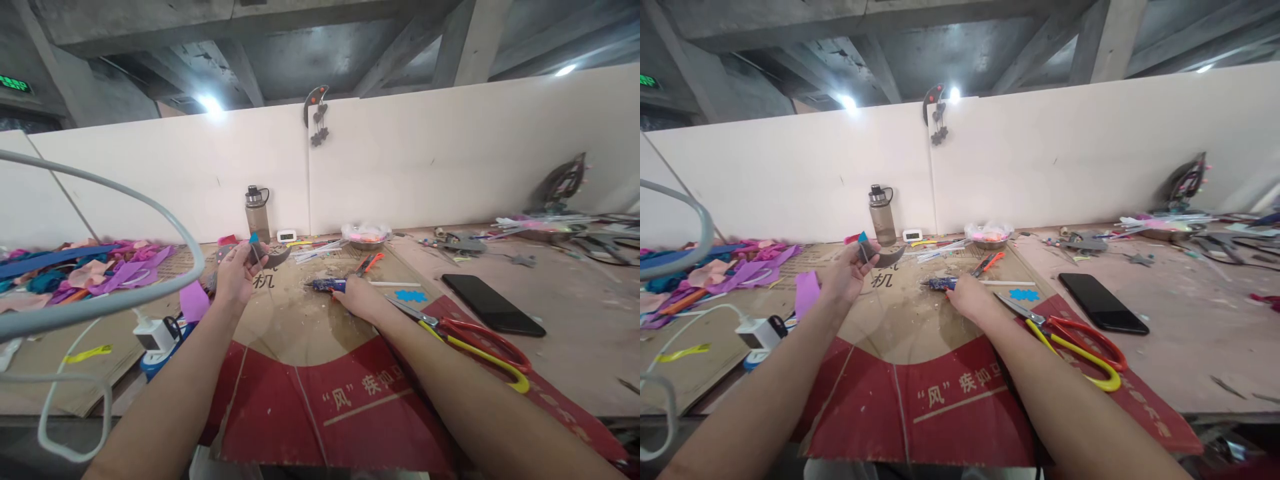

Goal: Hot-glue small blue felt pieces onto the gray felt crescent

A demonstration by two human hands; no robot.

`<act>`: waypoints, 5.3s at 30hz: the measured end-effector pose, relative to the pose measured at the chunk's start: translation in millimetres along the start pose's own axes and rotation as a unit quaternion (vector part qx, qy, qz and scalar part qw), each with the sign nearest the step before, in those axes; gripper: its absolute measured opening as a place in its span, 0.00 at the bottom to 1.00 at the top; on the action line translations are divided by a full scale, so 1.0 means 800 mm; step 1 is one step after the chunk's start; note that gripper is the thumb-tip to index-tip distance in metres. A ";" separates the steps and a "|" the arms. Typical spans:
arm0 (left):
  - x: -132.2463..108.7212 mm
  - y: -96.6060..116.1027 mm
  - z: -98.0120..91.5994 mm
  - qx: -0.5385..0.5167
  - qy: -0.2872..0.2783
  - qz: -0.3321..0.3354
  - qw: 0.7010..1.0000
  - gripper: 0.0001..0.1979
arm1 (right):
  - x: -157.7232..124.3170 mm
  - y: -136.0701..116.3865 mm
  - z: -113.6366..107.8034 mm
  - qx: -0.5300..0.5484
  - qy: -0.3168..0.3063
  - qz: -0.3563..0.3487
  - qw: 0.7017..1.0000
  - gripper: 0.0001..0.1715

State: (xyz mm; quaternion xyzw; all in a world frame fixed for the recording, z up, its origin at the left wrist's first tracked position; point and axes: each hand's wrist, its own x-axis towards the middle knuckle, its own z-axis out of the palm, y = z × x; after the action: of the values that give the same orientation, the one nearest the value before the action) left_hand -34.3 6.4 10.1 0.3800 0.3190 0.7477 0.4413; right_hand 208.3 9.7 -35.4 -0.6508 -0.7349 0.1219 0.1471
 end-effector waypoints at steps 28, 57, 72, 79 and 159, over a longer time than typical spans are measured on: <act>0.001 -0.010 -0.002 -0.069 0.074 -0.120 0.988 0.07 | -0.035 -0.041 -0.021 0.571 0.061 -0.150 0.805 0.12; 0.002 -0.012 -0.004 -0.050 0.129 -0.137 0.981 0.03 | -0.045 -0.043 -0.018 0.415 0.133 -0.233 0.870 0.09; -0.026 -0.033 0.012 0.034 0.027 -0.050 0.998 0.07 | -0.048 -0.048 -0.006 0.396 0.113 -0.263 0.873 0.08; -0.034 -0.030 0.026 0.058 0.035 -0.011 0.998 0.09 | -0.047 -0.048 -0.005 0.348 0.124 -0.253 0.894 0.12; -0.025 -0.021 0.017 0.197 0.029 0.147 0.969 0.09 | 0.005 -0.015 0.007 0.321 -0.055 0.032 0.945 0.06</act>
State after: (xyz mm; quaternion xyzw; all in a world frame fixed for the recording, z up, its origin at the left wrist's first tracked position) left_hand -9.3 -2.5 -2.4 0.4804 0.4130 0.7376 0.2336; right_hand 195.0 12.2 -36.2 -0.5847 -0.6421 0.3916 0.3040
